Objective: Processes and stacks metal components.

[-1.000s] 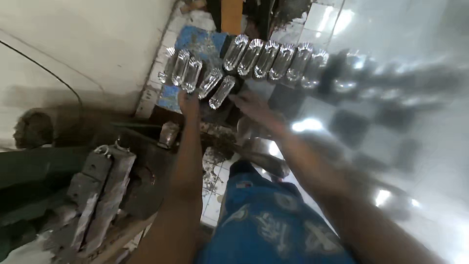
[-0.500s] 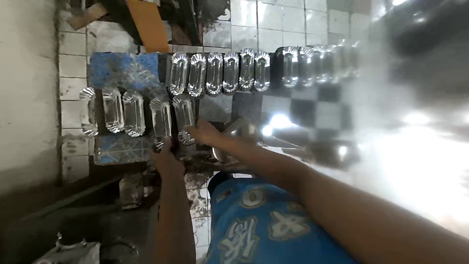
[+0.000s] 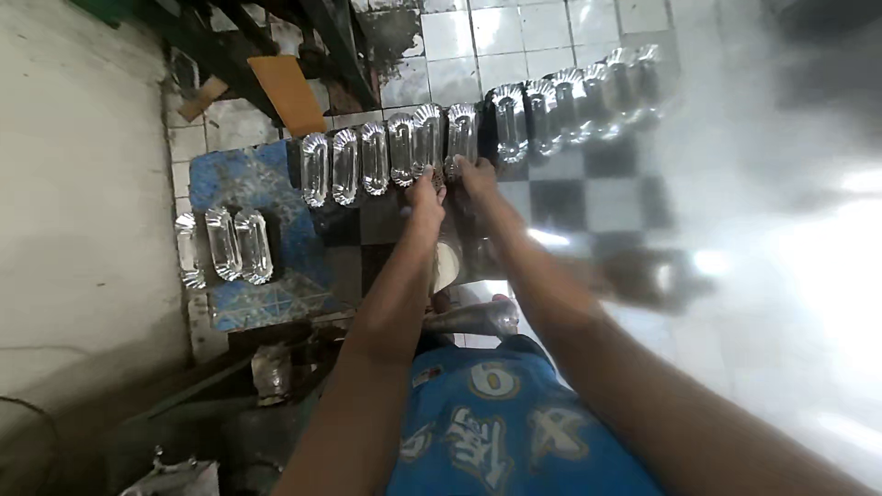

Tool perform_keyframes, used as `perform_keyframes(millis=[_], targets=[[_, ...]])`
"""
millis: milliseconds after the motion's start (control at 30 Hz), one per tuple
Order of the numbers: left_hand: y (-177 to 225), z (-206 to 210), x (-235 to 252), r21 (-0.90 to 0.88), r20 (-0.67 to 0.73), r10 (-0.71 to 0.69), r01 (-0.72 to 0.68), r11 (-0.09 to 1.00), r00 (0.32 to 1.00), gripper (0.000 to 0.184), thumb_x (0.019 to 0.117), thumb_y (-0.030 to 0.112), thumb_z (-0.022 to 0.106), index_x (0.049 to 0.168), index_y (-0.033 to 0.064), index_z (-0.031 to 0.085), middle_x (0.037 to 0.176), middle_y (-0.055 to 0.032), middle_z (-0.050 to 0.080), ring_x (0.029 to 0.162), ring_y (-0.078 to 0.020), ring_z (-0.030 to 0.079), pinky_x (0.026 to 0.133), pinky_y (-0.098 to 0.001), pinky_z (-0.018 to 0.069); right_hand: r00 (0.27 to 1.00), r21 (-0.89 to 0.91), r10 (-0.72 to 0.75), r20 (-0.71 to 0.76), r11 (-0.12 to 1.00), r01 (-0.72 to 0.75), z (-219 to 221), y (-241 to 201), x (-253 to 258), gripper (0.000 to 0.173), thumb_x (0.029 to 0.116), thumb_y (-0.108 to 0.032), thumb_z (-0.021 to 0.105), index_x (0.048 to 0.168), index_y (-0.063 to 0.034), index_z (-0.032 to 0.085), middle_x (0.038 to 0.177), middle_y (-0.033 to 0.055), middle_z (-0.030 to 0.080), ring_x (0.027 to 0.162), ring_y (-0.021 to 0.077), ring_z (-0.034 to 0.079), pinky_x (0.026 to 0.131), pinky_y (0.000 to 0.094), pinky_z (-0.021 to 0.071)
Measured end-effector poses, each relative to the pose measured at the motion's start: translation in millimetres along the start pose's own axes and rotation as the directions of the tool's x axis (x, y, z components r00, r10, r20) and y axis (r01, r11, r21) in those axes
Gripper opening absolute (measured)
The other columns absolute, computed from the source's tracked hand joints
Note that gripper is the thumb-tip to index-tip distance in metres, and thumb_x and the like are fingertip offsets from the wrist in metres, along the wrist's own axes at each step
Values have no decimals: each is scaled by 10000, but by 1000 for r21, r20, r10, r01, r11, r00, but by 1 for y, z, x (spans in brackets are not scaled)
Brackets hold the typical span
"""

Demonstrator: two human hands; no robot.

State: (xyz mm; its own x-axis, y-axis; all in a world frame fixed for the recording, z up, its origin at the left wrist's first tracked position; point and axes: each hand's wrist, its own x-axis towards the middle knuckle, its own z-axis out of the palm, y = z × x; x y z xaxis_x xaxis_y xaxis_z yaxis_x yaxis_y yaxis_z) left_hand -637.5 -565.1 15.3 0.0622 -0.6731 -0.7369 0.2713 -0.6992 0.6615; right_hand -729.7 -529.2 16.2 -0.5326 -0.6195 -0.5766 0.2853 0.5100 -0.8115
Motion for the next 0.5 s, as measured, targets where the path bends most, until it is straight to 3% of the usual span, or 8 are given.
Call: perform_keyframes(millis=[100,167,200,267,300,333,400,500], targets=[[-2,4,5,76,29,-48,46,996,998,611,1011,396,611,1481,51,430,1429,-173,538,1247,-277,583,1008,-427,526,991,321,52,-120,947,-10,18,21,-6,828,876,-410,792,1474,-25,368,1265,233,604,1088,307,648,905,483,579],[-1,6,4,131,38,-104,98,986,994,631,980,453,606,1473,91,455,1430,-162,536,1258,-286,558,1000,-485,498,989,538,150,0,833,-126,24,31,-1,963,855,-464,803,1562,-98,261,1312,216,595,1071,301,662,873,480,594],[-1,5,5,145,38,-119,112,983,992,620,968,472,606,1452,106,476,1387,-155,559,1206,-279,578,959,-488,515,980,583,187,72,789,-194,26,36,4,970,835,-509,799,1560,-123,283,1247,187,627,993,276,674,815,456,600],[-7,6,12,140,57,-95,86,986,994,474,959,498,578,1253,127,575,1044,-97,622,844,-203,598,707,-404,528,963,643,218,159,717,-269,29,36,8,703,864,-522,749,1380,-123,487,930,97,632,705,189,606,614,367,545],[-10,5,16,126,96,-86,74,989,992,433,966,508,566,1182,134,592,937,-69,615,751,-177,585,657,-382,526,958,675,226,175,681,-284,30,33,8,593,890,-513,721,1291,-123,525,831,72,607,617,169,570,544,339,518],[-12,7,19,134,114,-77,61,989,991,415,966,520,567,1127,139,603,863,-46,597,688,-157,564,621,-364,512,954,701,228,196,647,-298,29,31,9,624,917,-503,691,1377,-141,476,881,88,615,648,183,581,565,350,525],[-11,11,23,192,121,-90,66,979,989,439,958,519,591,1164,132,611,900,-56,614,744,-169,588,670,-388,532,950,721,246,190,622,-305,23,27,12,760,956,-499,644,1565,-220,285,1098,136,625,816,235,626,685,399,557],[-2,28,24,344,125,-111,62,937,986,433,946,473,585,1206,128,608,1000,-82,630,854,-211,611,750,-436,532,961,710,258,97,659,-248,14,18,27,722,959,-483,629,1541,-179,331,1100,138,623,828,233,620,663,398,545]])
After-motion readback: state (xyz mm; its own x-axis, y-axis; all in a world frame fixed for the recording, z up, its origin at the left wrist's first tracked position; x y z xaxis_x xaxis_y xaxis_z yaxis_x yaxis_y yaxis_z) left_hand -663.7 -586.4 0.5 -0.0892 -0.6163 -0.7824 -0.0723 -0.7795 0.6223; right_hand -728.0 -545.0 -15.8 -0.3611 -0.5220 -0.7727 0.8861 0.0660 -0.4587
